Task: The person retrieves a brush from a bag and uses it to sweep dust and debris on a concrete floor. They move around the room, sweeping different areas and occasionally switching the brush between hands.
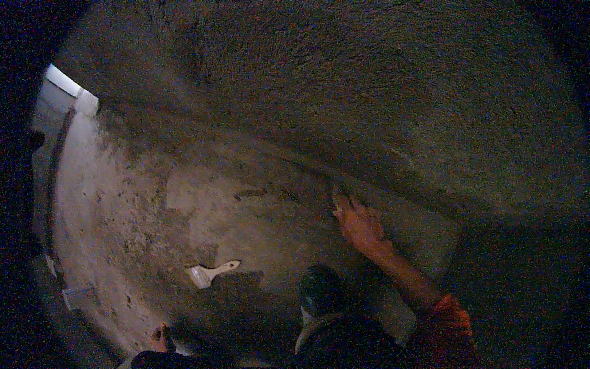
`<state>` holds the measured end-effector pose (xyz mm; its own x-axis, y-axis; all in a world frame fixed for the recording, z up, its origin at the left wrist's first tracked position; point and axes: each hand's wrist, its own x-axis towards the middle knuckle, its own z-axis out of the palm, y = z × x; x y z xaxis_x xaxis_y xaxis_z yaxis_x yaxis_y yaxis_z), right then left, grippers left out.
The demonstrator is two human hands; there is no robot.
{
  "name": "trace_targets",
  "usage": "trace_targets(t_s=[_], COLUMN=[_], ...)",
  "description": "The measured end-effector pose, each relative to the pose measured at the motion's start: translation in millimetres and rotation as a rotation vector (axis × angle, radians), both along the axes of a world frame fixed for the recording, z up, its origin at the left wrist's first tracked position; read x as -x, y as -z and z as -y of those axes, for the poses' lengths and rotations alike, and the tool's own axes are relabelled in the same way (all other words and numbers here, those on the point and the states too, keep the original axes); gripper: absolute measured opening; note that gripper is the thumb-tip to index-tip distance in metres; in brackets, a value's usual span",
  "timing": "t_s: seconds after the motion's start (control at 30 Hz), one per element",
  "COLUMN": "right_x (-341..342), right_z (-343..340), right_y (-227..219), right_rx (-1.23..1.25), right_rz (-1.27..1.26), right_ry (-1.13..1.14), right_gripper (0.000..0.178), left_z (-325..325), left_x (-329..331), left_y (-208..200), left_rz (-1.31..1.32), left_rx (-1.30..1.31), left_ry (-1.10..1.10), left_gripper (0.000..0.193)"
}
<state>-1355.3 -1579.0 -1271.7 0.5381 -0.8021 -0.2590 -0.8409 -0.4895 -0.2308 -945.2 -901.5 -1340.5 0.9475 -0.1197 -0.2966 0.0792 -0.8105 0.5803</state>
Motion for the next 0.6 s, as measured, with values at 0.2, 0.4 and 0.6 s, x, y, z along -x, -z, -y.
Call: trace_targets(t_s=[0.2, 0.4, 0.6], right_x=[38.5, 66.8, 62.1], right_z=[-16.4, 9.0, 36.1], right_y=[2.7, 5.8, -7.4], right_rx=[-0.16, -0.129, -0.135], right_rz=[0.068, -0.042, -0.025], right_ry=[-0.036, 0.054, 0.076], right_gripper=[0.035, 0.045, 0.042], left_z=[14.7, 7.7, -4.7], left_x=[4.4, -1.9, -10.3], left_y=[-0.6, 4.1, 3.2], left_rz=[-0.134, -0.16, -0.2], left_rx=[0.089, 0.108, 0.147], left_ry=[-0.012, -0.015, -0.035], left_gripper=[0.032, 0.032, 0.032])
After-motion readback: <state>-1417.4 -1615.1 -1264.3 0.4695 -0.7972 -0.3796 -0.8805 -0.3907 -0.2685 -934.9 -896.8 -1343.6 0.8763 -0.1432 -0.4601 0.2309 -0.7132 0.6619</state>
